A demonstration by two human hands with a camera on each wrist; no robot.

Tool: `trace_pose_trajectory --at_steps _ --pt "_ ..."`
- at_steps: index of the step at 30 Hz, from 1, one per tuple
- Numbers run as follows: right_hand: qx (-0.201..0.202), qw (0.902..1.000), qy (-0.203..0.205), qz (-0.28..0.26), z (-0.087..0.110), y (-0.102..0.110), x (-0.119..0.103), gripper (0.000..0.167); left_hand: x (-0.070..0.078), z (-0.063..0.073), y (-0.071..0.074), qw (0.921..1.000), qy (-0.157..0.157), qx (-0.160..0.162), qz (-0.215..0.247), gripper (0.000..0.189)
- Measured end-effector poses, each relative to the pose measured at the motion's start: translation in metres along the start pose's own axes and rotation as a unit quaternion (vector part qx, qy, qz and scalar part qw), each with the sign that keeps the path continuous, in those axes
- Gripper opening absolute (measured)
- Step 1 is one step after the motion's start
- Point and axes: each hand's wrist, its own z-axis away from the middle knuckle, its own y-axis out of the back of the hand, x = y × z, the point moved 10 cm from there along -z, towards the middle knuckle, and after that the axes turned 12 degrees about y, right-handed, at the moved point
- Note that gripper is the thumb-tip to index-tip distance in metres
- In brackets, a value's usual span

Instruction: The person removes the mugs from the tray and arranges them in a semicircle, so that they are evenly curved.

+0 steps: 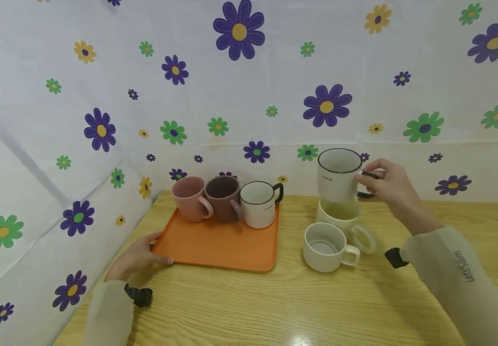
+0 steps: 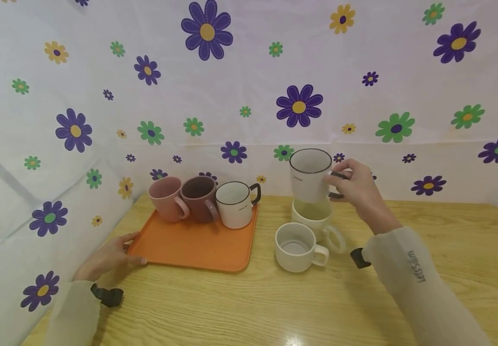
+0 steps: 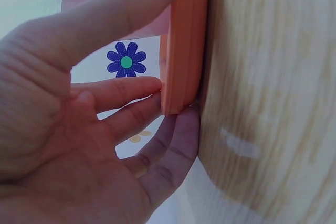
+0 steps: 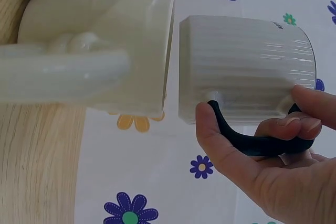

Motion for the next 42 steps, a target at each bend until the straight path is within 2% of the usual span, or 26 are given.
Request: trace_pose_trajectory --at_steps 8,16,27,35,42 --pt "0.008 0.9999 0.001 0.014 0.003 0.014 0.008 0.027 0.000 0.000 0.000 1.0000 -0.002 -0.001 -0.005 0.098" --pt "0.022 0.9998 0.000 0.003 0.007 0.029 0.014 0.024 -0.001 0.002 0.000 1.0000 0.005 -0.001 -0.002 0.098" --pt "0.038 0.9987 -0.016 0.029 0.012 0.049 0.021 0.025 0.000 0.000 0.001 0.9998 0.004 0.006 -0.016 0.098" --pt "0.052 0.9985 -0.020 -0.002 0.015 0.056 0.031 0.019 0.000 0.001 0.001 0.9999 0.000 0.005 -0.011 0.099" --pt "0.063 0.9964 -0.047 -0.031 0.023 0.058 0.048 0.018 0.000 0.001 0.000 0.9999 0.003 0.003 -0.010 0.099"
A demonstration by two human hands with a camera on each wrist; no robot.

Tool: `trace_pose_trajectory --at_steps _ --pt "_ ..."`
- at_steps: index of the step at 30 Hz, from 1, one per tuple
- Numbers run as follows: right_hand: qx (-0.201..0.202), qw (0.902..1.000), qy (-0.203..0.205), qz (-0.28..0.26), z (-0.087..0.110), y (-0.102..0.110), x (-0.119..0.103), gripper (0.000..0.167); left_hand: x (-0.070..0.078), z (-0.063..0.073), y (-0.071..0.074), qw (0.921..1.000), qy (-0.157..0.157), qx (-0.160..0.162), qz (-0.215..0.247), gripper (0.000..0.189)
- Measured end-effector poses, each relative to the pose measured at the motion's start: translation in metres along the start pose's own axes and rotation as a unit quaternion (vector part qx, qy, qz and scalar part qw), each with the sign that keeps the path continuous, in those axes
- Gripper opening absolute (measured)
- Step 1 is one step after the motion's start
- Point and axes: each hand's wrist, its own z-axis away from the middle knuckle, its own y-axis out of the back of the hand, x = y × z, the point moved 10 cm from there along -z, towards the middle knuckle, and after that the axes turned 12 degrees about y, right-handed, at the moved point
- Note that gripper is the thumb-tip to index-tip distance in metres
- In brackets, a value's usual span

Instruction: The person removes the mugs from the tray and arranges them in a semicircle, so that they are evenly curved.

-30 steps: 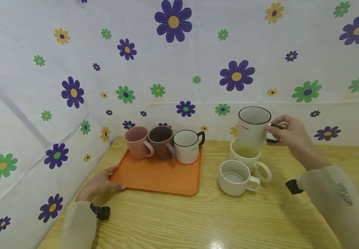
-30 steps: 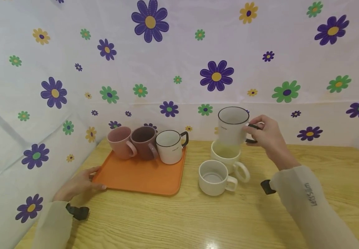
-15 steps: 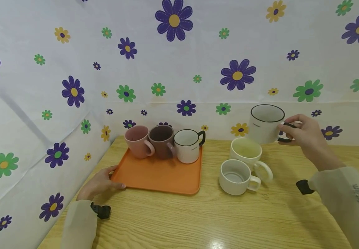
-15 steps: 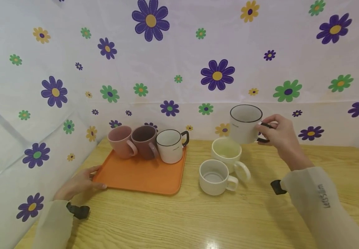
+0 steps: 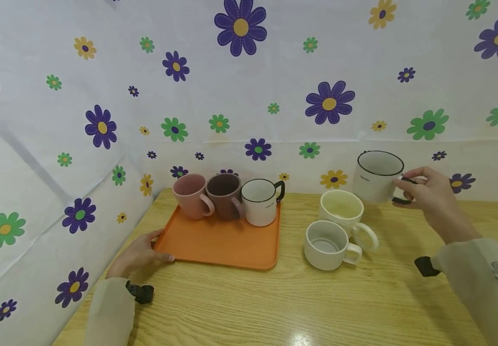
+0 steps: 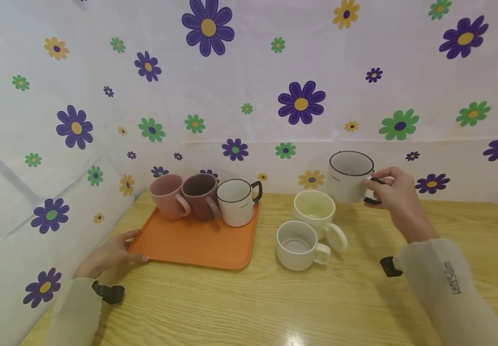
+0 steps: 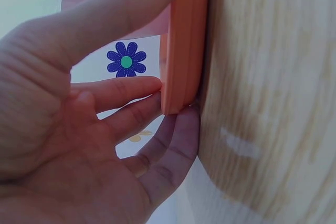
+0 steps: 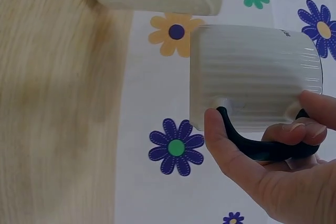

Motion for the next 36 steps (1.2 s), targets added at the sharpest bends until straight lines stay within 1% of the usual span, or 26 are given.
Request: trace_pose_trajectory --at_steps 4,10,16,19,21,25,28,31,36 --pt "-0.009 0.9999 -0.008 -0.005 0.002 -0.002 0.012 0.017 0.000 0.000 0.000 1.0000 -0.001 0.000 0.002 0.098" --pt "-0.029 0.9994 -0.016 0.005 0.005 -0.007 0.028 0.021 0.001 0.000 0.000 1.0000 -0.001 0.002 0.001 0.098" --pt "-0.040 0.9979 -0.025 0.045 0.009 -0.009 0.044 0.029 0.001 -0.001 0.001 1.0000 0.001 0.004 -0.007 0.098" --pt "-0.059 0.9963 -0.033 0.054 0.010 -0.012 0.050 0.032 0.000 -0.002 0.000 1.0000 0.000 0.004 -0.007 0.099" --pt "-0.071 0.9958 -0.037 0.045 0.011 -0.015 0.054 0.032 -0.001 -0.001 0.000 1.0000 0.001 0.001 -0.004 0.099" --pt "-0.087 0.9947 -0.041 0.037 0.013 -0.017 0.057 0.031 0.000 -0.002 -0.001 1.0000 0.002 -0.004 0.002 0.098" --pt "-0.101 0.9925 -0.041 0.056 0.015 -0.019 0.057 0.029 0.001 -0.002 0.000 1.0000 -0.003 0.001 -0.001 0.097" --pt "-0.112 0.9910 -0.033 0.066 0.018 -0.024 0.056 0.025 0.001 -0.001 0.001 0.9999 -0.008 0.007 -0.009 0.097" --pt "-0.114 0.9919 -0.005 0.056 0.017 -0.033 0.049 0.019 0.001 -0.002 0.001 0.9998 -0.007 0.008 -0.014 0.097"
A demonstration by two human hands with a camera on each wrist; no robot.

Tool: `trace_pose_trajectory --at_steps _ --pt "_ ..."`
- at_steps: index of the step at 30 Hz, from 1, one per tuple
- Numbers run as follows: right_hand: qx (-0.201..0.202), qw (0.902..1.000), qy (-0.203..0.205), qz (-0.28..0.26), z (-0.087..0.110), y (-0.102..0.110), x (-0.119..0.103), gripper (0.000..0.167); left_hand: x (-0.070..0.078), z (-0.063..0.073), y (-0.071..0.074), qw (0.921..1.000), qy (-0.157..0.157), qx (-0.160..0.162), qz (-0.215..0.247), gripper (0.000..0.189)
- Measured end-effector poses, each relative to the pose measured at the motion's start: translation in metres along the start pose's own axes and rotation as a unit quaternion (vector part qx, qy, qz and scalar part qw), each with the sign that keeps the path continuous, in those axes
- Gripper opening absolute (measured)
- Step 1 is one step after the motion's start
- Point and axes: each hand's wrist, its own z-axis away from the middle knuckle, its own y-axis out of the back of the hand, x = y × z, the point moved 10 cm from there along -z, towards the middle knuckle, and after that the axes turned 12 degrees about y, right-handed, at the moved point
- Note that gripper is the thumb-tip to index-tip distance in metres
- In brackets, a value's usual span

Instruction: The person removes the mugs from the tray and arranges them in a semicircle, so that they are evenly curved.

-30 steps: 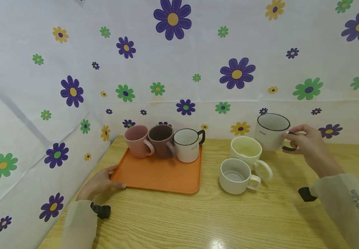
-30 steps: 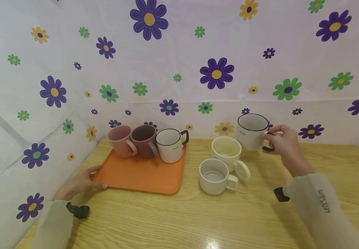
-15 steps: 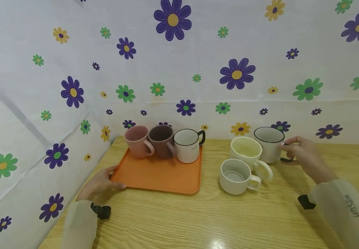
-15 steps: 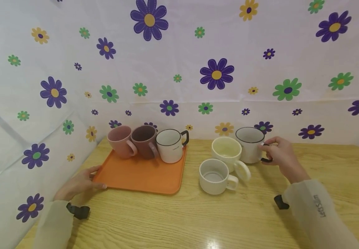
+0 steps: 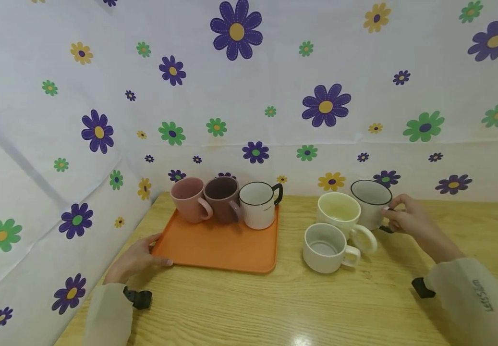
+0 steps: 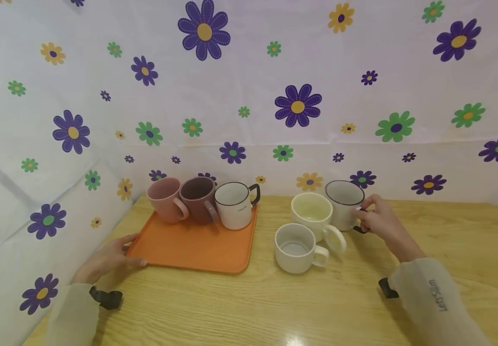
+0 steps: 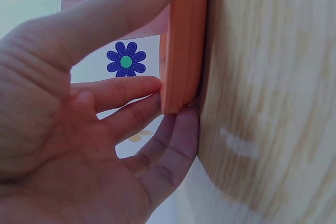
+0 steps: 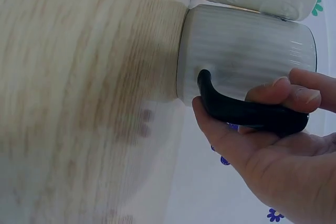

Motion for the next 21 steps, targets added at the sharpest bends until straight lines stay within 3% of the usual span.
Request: trace_pose_trajectory --at_steps 21 --pt "-0.005 0.9999 -0.008 0.010 -0.0040 -0.0033 0.0002 0.023 -0.0003 -0.0002 -0.0013 1.0000 0.002 -0.001 0.002 0.098"
